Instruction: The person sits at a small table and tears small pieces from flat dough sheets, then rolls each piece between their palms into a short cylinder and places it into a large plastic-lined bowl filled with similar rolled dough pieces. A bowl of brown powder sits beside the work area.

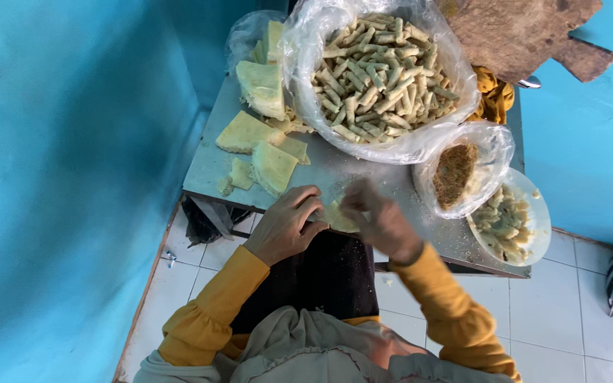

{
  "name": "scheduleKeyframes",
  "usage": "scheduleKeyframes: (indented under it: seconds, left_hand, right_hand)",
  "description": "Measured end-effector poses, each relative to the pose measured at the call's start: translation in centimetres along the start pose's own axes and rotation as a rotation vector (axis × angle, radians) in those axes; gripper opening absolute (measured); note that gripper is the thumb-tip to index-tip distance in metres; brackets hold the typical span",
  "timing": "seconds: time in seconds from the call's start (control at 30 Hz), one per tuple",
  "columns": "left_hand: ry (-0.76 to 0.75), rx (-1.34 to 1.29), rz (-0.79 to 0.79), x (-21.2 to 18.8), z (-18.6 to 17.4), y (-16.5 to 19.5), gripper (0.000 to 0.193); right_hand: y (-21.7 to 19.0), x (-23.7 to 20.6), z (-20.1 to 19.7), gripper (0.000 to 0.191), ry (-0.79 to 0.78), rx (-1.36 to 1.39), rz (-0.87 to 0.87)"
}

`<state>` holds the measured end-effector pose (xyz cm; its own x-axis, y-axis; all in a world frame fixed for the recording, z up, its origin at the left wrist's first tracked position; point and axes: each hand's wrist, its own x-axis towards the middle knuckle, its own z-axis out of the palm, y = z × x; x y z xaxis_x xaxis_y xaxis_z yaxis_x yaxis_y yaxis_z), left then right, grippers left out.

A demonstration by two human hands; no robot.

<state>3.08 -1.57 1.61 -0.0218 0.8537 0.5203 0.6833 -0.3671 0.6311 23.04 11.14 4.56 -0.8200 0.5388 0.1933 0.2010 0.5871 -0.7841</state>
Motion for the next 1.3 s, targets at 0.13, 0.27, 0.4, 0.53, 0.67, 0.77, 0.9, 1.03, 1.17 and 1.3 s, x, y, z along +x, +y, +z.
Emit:
scheduleKeyframes:
  seconds: [0.13,0.27,0.4,0.53,0.67,0.77,0.9,1.03,1.17,1.3]
  left_hand:
    - [-0.015,-0.013,-0.054,0.0,0.0,0.1,0.028]
    - [0.0,-0.046,-0.047,0.1,0.4,-0.1,0.024]
    - [0.02,-0.04,-0.027,0.1,0.8,0.0,0.02]
    - [0.037,0.074,-0.018,-0.3,1.1,0.6,0.017]
    - [0.101,0.181,0.037,-0.2,1.7,1.2,0.014]
    - [0.086,0.117,-0.024,-0.4,2.1,1.8,0.013]
    - [0.093,-0.009,-0.076,-0.8,2.2,2.7,0.016]
    - [0.053,-0.013,0.031,-0.9,2.3,2.8,0.025]
    - [0.035,0.04,0.089,-0.9,2.9,2.1,0.03]
    - [0.028,0.156,0.196,-0.9,3.2,0.7,0.034]
  right_hand:
    - [-2.0,-1.3,2.1,0.021,0.125,-0.428,-0.323]
    - [-3.0,-3.3,1.6,0.04,0.212,-0.628,-0.3]
    - [-2.7,-4.1,1.5,0.033,0.333,-0.544,-0.103]
    - [-1.7,-3.5,1.5,0.036,0.313,-0.522,-0.015]
    - [-1.5,-2.9,1.1,0.04,0.271,-0.616,-0.154]
    - [-1.8,-2.8,0.6,0.045,0.209,-0.479,-0.058]
    - [-2.2,-2.6,0.2,0.053,0.143,-0.313,-0.012]
    - [-2.5,-2.4,0.5,0.051,0.116,-0.222,0.028]
    - [-3.3,-2.8,0.5,0.05,0.095,-0.202,0.088]
    - [-4.0,-3.2,0.1,0.049,0.084,-0.22,0.063]
